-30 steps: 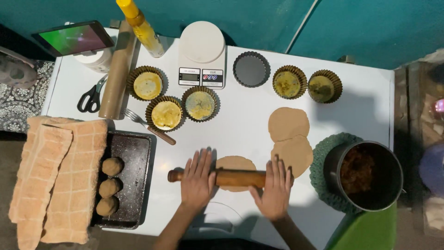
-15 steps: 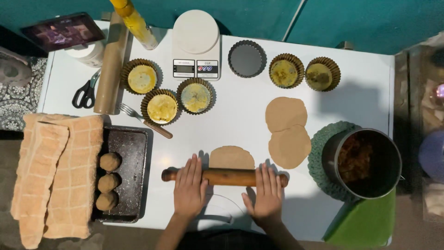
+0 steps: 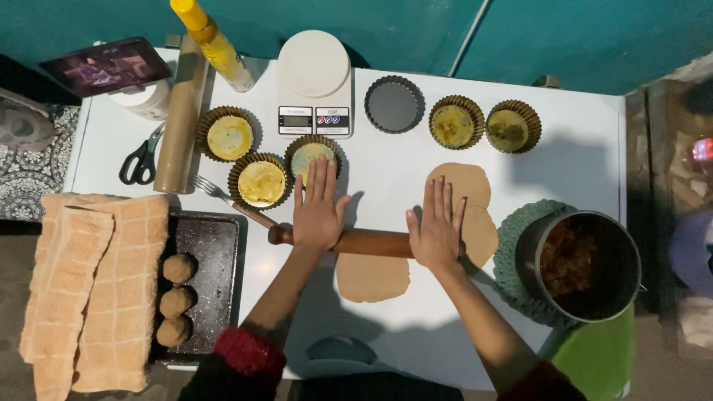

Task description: Roll out small portions of dough using a rolling pin and place them into tart molds.

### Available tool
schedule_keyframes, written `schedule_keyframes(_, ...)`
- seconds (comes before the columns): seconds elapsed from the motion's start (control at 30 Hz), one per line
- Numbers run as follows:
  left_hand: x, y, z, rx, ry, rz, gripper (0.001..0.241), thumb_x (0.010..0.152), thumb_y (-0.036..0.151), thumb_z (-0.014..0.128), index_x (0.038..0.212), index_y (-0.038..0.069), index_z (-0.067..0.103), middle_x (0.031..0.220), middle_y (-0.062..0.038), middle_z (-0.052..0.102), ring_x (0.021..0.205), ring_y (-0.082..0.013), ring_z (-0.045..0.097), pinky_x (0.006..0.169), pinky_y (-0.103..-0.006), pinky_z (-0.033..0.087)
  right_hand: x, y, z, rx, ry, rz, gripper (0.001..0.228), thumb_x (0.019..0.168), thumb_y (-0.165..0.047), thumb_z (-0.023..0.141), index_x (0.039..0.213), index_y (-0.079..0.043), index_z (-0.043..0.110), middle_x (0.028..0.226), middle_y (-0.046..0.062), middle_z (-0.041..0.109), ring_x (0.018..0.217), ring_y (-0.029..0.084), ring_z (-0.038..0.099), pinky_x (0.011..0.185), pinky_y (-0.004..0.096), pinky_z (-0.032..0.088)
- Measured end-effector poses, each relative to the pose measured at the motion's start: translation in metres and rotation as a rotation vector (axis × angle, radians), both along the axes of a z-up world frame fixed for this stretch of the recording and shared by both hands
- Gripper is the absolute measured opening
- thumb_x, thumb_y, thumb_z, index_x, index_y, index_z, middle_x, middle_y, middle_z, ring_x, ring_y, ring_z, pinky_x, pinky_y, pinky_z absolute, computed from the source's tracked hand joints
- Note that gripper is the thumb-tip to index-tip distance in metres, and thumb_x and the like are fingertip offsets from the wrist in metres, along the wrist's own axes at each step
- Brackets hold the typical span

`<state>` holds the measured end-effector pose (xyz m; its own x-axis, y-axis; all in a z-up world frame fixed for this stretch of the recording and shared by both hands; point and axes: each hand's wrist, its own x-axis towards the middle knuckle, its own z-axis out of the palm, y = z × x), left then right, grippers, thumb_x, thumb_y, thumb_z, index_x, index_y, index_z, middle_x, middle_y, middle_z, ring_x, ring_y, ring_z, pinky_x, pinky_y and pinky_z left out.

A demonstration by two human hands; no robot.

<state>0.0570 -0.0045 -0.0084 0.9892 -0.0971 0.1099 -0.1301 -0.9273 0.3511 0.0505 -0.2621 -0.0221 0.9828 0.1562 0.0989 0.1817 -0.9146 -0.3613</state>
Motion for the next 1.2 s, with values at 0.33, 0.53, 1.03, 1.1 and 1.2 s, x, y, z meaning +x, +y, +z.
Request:
schedule_keyframes(0.33,-0.125,-0.004,0.006,-0.011,0.081,-0.008,0.074,0.103,0.04,0.046,0.161,0.001,0.022,0.17,-0.017,0.02,0.157,-0.0326,0.019,0.126,-0.0491,0.014,-0.12,0.002,0.038,0.001,-0.047,0.138,0.074,0.096,-0.033,0.056,0.156,0.004,0.035,0.165,0.025,0.028,0.153,0.047,0.021,0.125,0.062,0.013)
schedule_keyframes(0.53,-0.198,-0.002,0.003,-0.075,0.082,-0.042,0.076,0.098,0.037,0.052,0.158,0.0,0.026,0.167,-0.018,0.024,0.153,-0.0344,0.023,0.121,-0.0496,0.02,-0.19,-0.01,0.023,-0.034,0.016,0.186,0.082,0.085,-0.037,0.062,0.152,0.002,0.037,0.163,0.022,0.029,0.15,0.049,0.02,0.12,0.064,0.015)
schedule_keyframes(1.03,-0.22,0.009,0.019,-0.035,0.125,-0.164,0.063,0.09,0.042,0.067,0.141,0.009,0.051,0.129,-0.014,0.055,0.119,-0.0331,0.049,0.099,-0.0534,0.036,-0.189,-0.004,0.072,0.155,-0.087,0.171,0.088,0.094,-0.044,0.059,0.156,0.007,0.024,0.165,0.026,0.022,0.153,0.05,0.016,0.122,0.06,0.013)
schedule_keyframes(1.1,-0.241,0.009,0.022,-0.044,0.207,-0.031,0.063,0.09,0.044,0.066,0.139,0.007,0.051,0.128,-0.013,0.055,0.116,-0.0337,0.048,0.095,-0.0535,0.035,-0.186,-0.01,0.075,0.24,-0.108,0.065,0.084,0.096,-0.039,0.055,0.157,0.01,0.023,0.165,0.029,0.022,0.153,0.052,0.019,0.123,0.058,0.017)
schedule_keyframes(1.2,-0.281,0.018,0.001,-0.106,0.182,0.284,0.068,0.084,0.047,0.069,0.137,0.008,0.054,0.124,-0.012,0.056,0.114,-0.0343,0.051,0.095,-0.0529,0.038,-0.181,-0.018,0.066,0.283,-0.116,-0.019,0.078,0.098,-0.035,0.054,0.156,0.009,0.026,0.166,0.031,0.022,0.152,0.052,0.021,0.123,0.057,0.019)
